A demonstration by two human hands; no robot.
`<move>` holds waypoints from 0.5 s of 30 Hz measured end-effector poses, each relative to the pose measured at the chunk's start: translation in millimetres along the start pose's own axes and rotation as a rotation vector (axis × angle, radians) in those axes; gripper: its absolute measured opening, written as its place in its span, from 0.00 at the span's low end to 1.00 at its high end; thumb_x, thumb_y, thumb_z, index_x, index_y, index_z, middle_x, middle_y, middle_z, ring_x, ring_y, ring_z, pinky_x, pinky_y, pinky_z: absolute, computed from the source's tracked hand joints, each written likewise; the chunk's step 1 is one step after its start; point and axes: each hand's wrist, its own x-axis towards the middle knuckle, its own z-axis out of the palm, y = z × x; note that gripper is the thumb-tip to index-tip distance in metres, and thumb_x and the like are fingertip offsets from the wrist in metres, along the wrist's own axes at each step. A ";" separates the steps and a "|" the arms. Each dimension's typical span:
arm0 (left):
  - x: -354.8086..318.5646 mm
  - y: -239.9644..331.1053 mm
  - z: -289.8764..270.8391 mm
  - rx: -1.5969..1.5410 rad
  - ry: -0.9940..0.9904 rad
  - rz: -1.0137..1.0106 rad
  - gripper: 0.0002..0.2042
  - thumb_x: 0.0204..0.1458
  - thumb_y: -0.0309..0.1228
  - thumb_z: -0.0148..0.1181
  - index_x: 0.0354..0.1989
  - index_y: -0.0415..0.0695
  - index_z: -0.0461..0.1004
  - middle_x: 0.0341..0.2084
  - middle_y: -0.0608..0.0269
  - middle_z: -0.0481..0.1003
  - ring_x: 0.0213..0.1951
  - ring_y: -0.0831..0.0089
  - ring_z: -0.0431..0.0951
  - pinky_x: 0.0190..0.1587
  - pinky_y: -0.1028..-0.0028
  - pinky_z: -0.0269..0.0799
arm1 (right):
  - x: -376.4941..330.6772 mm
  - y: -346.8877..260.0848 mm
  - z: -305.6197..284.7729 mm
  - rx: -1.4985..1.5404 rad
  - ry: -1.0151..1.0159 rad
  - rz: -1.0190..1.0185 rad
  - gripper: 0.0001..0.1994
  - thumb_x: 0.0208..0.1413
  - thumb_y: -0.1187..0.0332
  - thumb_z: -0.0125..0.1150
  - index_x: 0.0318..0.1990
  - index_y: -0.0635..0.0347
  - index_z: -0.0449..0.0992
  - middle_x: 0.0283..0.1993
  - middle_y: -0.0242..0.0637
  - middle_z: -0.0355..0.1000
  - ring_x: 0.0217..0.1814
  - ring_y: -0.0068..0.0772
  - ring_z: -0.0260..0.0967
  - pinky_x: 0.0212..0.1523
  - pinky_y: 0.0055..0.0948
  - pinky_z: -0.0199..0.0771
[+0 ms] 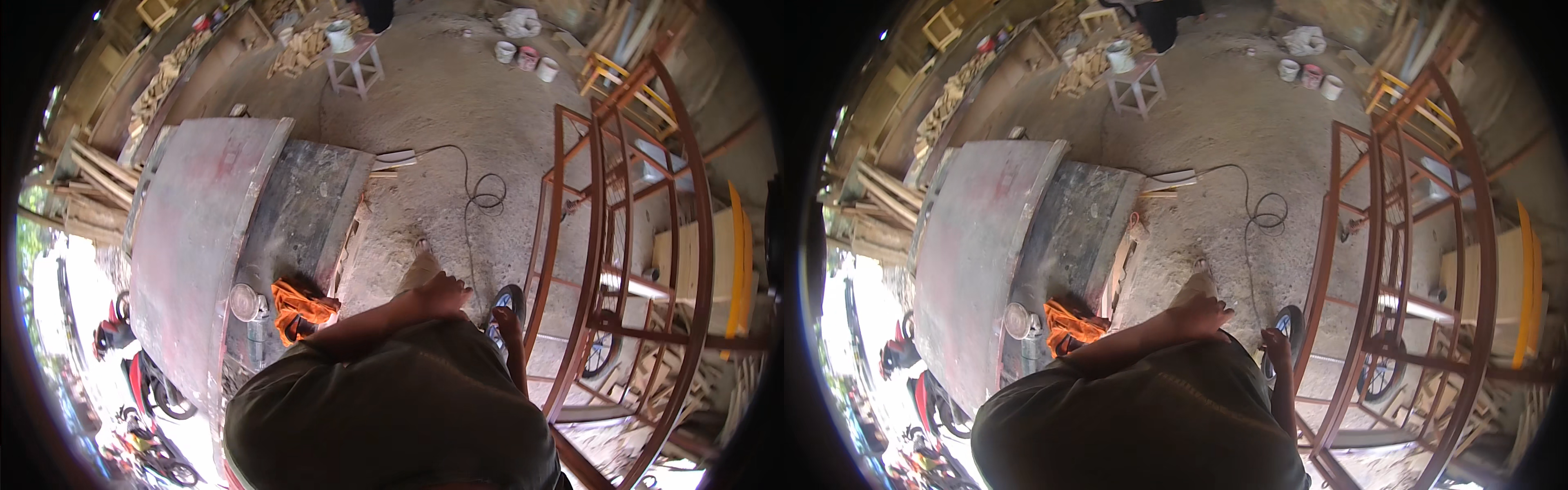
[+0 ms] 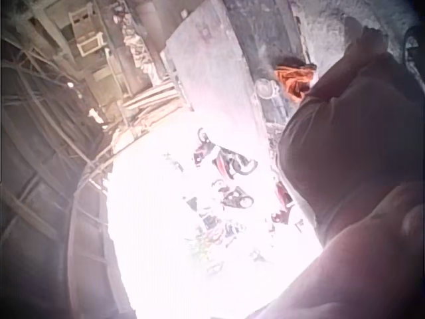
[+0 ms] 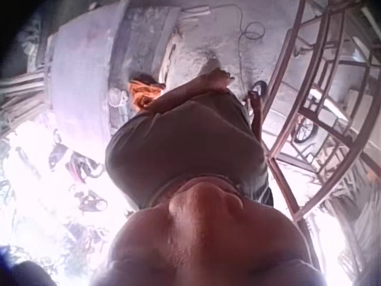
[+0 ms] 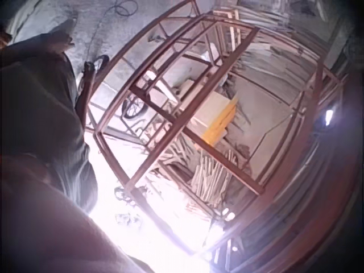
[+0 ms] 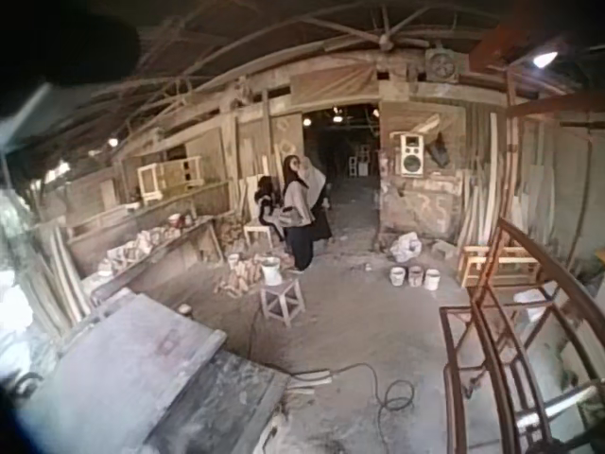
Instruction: The person sands the joints of a brown metal cart frame with an angle grinder and then continues sanding the frame by hand using a small piece of sandpaper.
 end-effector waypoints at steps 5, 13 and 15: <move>26.5 -135.1 -14.1 -0.146 0.378 -0.175 0.33 0.53 0.59 0.60 0.54 0.40 0.73 0.44 0.47 0.78 0.49 0.49 0.79 0.52 0.47 0.69 | 126.0 -52.5 19.0 -0.418 -0.347 -0.270 0.17 0.64 0.55 0.58 0.47 0.61 0.79 0.35 0.43 0.79 0.38 0.40 0.78 0.41 0.37 0.77; -28.9 -347.0 -81.4 -0.250 0.634 -0.879 0.30 0.52 0.56 0.63 0.52 0.42 0.74 0.46 0.49 0.77 0.54 0.50 0.76 0.55 0.51 0.71 | 352.2 -236.8 34.5 -0.821 -0.610 -0.305 0.27 0.60 0.48 0.65 0.55 0.62 0.76 0.48 0.51 0.79 0.52 0.45 0.78 0.53 0.39 0.76; -39.0 -377.1 -92.6 -0.284 0.757 -0.992 0.29 0.52 0.53 0.65 0.54 0.43 0.73 0.51 0.49 0.75 0.58 0.52 0.72 0.58 0.52 0.69 | 425.4 -261.6 34.0 -0.802 -0.595 -0.479 0.20 0.63 0.58 0.65 0.53 0.64 0.75 0.42 0.48 0.80 0.45 0.37 0.78 0.47 0.36 0.77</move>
